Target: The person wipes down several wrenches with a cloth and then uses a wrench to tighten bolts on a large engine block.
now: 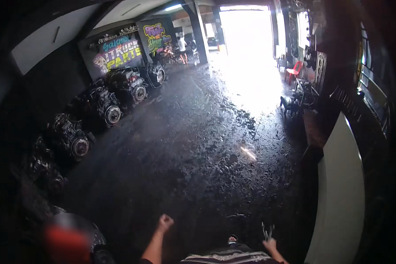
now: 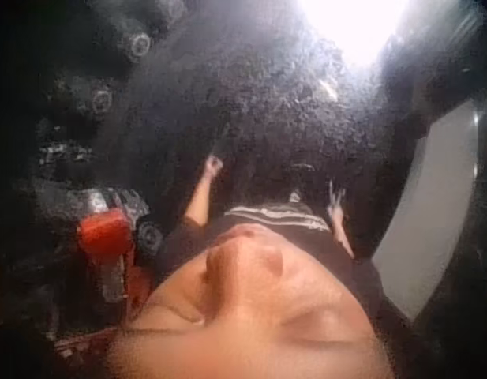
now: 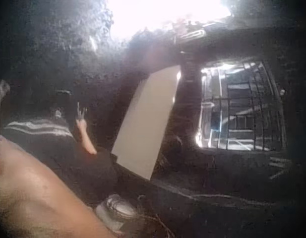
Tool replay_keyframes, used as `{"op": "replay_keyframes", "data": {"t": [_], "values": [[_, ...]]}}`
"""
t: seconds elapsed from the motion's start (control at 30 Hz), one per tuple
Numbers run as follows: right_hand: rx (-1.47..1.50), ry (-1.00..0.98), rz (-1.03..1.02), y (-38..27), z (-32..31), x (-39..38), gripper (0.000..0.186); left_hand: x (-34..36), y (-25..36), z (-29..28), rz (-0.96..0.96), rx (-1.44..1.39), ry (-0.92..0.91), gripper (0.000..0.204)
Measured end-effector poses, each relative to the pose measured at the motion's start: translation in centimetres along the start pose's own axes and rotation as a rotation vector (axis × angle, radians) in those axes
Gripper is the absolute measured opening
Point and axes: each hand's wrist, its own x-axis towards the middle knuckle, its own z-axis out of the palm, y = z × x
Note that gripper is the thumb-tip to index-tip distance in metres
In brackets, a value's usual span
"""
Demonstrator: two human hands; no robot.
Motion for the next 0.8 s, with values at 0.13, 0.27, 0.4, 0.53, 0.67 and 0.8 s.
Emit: {"op": "replay_keyframes", "data": {"t": [0.13, 0.27, 0.4, 0.53, 0.67, 0.8], "values": [[-0.033, 0.146, -0.395, -20.4, -6.1, 24.4, 0.04, 1.1, -1.2, 8.7, -0.187, 0.521, -0.73, 0.049], [0.022, 0.064, -0.389, -37.5, -10.8, 48.3, 0.037, 18.7, 2.5, 13.8, -0.607, 0.424, -0.654, 0.051], [0.221, -0.124, -0.397, -53.7, -12.4, 62.3, 0.025, 43.1, 3.8, 16.5, -0.7, 0.391, -0.527, 0.053], [0.298, -0.233, -0.213, -63.0, -14.4, 73.0, 0.023, 76.8, 8.1, 19.0, -0.199, 0.595, -0.248, 0.049], [0.382, -0.002, -0.124, -66.6, -15.6, 88.3, 0.036, 110.5, 25.9, 29.6, 0.312, 0.361, -0.28, 0.028], [1.108, -0.249, 0.134, -86.9, -18.1, 104.9, 0.018, 131.5, 38.5, 36.2, 0.269, 0.186, -0.352, 0.017]]}}
